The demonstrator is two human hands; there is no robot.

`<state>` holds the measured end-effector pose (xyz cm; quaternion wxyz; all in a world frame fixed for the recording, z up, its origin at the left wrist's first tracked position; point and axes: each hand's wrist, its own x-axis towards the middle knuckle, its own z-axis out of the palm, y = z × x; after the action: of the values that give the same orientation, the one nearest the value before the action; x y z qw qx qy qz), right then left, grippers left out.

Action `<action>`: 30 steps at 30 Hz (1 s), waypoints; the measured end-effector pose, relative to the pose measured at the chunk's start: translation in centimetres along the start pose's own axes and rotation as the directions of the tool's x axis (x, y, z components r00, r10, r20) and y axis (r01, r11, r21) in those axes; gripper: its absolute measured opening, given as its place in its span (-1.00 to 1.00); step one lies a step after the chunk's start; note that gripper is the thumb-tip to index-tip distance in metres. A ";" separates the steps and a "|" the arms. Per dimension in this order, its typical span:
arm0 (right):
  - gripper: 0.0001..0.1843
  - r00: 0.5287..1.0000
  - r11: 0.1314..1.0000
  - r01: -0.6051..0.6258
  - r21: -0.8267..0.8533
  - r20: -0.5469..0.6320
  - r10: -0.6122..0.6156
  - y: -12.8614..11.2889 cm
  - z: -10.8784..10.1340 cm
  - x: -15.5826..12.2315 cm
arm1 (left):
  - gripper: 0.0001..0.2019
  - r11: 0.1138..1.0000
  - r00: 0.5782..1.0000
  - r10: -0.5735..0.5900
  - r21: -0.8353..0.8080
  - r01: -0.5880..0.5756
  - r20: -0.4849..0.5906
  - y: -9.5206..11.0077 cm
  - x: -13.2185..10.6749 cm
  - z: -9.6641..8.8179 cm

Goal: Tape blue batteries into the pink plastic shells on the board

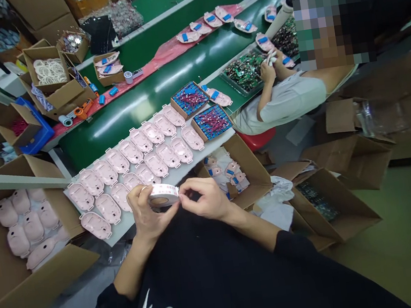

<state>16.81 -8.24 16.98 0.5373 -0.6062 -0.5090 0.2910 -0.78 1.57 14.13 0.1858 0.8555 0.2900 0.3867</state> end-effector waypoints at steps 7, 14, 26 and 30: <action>-0.81 0.921 0.725 -0.338 0.600 0.051 0.387 2.4 1.4 -0.3 | 0.16 0.911 0.953 -0.304 -0.296 0.288 -0.010 -1.1 -1.5 2.1; -0.76 0.750 0.266 -0.179 0.947 -0.043 0.660 5.5 1.9 -1.5 | -0.32 0.448 0.747 -0.656 -0.740 0.502 0.110 -1.5 -0.3 5.6; -0.80 0.640 0.681 -0.672 -0.289 0.235 0.731 25.4 -12.7 -0.1 | -0.68 0.097 0.535 -0.811 -0.847 0.523 0.238 -1.2 8.1 11.9; -0.58 0.876 0.671 -0.330 -0.664 0.049 0.480 32.5 -21.8 10.2 | -0.63 0.342 0.472 -0.881 -0.675 0.653 0.010 -3.3 8.9 12.8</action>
<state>49.46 -3.38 -6.30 0.1613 -0.8135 -0.4844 0.2785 12.66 8.57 9.14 0.5494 0.4154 0.5553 0.4661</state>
